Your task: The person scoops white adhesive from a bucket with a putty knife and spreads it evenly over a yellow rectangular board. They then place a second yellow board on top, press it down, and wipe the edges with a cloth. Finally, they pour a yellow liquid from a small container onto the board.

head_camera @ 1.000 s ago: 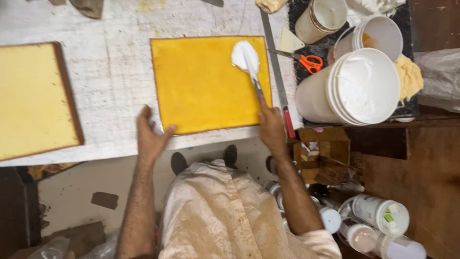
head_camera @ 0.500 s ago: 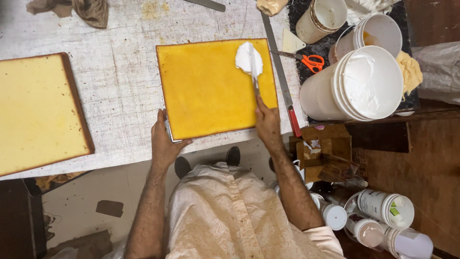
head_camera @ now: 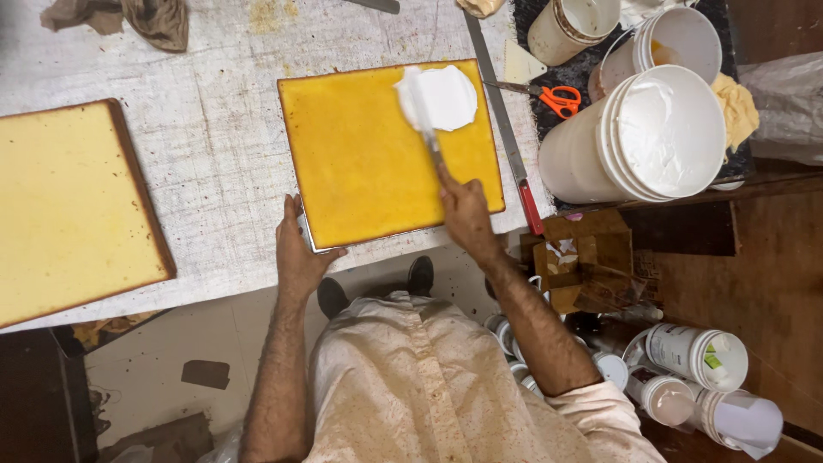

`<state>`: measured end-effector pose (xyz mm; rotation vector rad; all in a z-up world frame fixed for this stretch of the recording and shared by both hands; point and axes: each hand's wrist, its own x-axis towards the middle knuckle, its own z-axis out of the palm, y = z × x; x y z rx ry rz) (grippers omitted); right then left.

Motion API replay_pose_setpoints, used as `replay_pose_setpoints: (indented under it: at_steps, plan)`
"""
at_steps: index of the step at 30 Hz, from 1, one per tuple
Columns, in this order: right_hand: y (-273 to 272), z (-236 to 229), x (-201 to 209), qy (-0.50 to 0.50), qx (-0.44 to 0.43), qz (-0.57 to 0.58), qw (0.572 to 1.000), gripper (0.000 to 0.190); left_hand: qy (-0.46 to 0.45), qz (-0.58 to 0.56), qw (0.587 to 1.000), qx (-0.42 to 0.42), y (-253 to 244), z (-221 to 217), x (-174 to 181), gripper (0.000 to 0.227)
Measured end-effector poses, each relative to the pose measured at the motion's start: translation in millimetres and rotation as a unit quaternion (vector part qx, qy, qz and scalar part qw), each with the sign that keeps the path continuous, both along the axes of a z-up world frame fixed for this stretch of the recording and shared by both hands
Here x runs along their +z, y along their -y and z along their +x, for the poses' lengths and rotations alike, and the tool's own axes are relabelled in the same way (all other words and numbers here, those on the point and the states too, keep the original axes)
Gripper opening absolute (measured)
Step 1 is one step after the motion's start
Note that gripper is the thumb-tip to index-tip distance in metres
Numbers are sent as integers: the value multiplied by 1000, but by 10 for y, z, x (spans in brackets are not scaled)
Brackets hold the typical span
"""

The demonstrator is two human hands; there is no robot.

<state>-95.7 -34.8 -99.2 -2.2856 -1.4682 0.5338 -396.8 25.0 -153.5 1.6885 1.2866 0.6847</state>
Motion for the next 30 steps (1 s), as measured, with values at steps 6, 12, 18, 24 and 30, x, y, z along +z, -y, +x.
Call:
replay_pose_setpoints:
  at_steps: [6, 12, 18, 24, 30]
  plan:
    - [61, 220, 7, 170, -10, -138, 976, 55, -7, 5, 1000, -1, 7, -24, 7, 133]
    - [310, 347, -132, 11, 73, 66, 995, 43, 10, 2, 1000, 7, 0, 1, 1, 132]
    - [302, 791, 13, 184, -3, 17, 983, 40, 9, -2, 1000, 16, 14, -24, 14, 131]
    - [118, 1226, 69, 228, -39, 59, 971, 45, -10, -5, 1000, 19, 41, 12, 37, 129]
    - [125, 918, -256, 87, 24, 101, 991, 42, 7, 0, 1000, 17, 33, 1, 36, 126]
